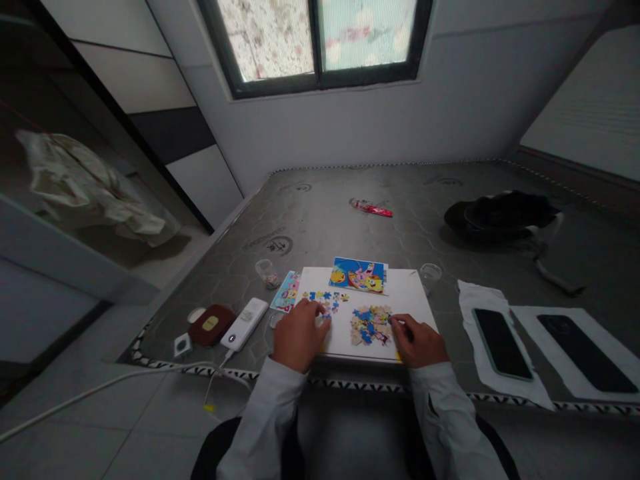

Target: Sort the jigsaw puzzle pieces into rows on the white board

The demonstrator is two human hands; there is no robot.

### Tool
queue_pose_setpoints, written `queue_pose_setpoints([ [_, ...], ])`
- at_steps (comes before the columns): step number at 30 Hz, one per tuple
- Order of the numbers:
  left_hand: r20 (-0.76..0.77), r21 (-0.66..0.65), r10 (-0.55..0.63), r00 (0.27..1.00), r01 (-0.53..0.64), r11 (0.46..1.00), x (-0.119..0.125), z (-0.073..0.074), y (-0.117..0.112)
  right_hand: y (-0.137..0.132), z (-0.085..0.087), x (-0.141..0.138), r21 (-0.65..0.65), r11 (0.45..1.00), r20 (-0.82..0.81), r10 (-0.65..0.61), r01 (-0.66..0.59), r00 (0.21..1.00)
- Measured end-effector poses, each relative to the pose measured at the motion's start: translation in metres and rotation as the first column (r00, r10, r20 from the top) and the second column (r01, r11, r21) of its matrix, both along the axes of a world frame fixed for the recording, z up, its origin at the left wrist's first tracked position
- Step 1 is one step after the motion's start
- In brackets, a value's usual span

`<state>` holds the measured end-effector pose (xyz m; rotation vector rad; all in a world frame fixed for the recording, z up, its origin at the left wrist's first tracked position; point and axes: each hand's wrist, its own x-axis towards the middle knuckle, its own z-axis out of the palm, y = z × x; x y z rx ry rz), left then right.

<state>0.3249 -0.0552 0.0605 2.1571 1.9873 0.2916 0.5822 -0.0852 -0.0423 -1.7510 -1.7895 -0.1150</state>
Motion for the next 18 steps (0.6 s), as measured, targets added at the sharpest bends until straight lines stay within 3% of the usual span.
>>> queue_pose_setpoints([
  [6,-0.069,-0.115,0.098,0.993,-0.106,0.988,-0.044,0.008,0.007,0.0,-0.001,0.0,-0.028,1.0,0.007,-0.009,0.01,1.0],
  [12,-0.053,-0.199,0.041,0.998,-0.051,0.979,-0.053,0.003,0.008,0.0,-0.003,-0.001,-0.01,1.0,0.01,-0.023,0.023,1.0],
  [18,-0.067,-0.156,0.013,0.998,-0.023,0.987,-0.057,-0.001,0.008,0.0,-0.004,-0.001,0.013,1.0,0.017,-0.018,0.018,1.0],
])
